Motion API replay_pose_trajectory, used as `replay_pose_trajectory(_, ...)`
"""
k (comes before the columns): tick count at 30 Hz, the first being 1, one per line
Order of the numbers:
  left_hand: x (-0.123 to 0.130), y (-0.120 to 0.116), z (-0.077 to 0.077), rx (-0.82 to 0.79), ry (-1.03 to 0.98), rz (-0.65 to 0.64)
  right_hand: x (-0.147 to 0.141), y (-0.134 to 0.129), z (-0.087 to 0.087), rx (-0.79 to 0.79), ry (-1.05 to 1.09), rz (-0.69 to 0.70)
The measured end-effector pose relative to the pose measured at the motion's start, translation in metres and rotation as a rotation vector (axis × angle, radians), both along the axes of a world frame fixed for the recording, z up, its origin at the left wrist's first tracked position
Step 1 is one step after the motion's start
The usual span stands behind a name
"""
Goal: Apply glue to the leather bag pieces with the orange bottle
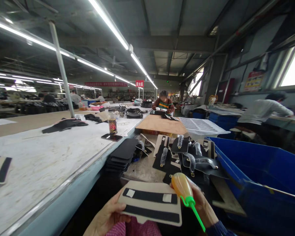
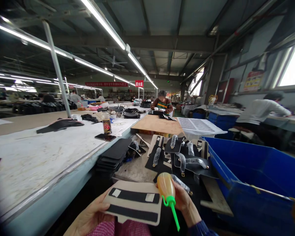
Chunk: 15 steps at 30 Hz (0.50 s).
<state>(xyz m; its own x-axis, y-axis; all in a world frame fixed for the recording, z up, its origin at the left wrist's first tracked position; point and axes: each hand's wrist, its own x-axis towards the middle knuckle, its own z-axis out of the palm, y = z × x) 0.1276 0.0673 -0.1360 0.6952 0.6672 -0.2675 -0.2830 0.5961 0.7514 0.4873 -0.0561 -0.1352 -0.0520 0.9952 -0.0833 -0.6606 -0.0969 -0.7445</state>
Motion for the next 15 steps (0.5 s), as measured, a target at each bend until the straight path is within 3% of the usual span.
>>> replay_pose_trajectory(8, -0.012, -0.011, 0.028, -0.127, 0.147, 0.120, -0.021, 0.011, 0.021, 0.048, -0.067, 0.120)
replay_pose_trajectory(15, -0.011, -0.035, 0.021, -0.283, 0.167, 0.148, -0.030, 0.011, 0.031, 0.076, -0.091, 0.141)
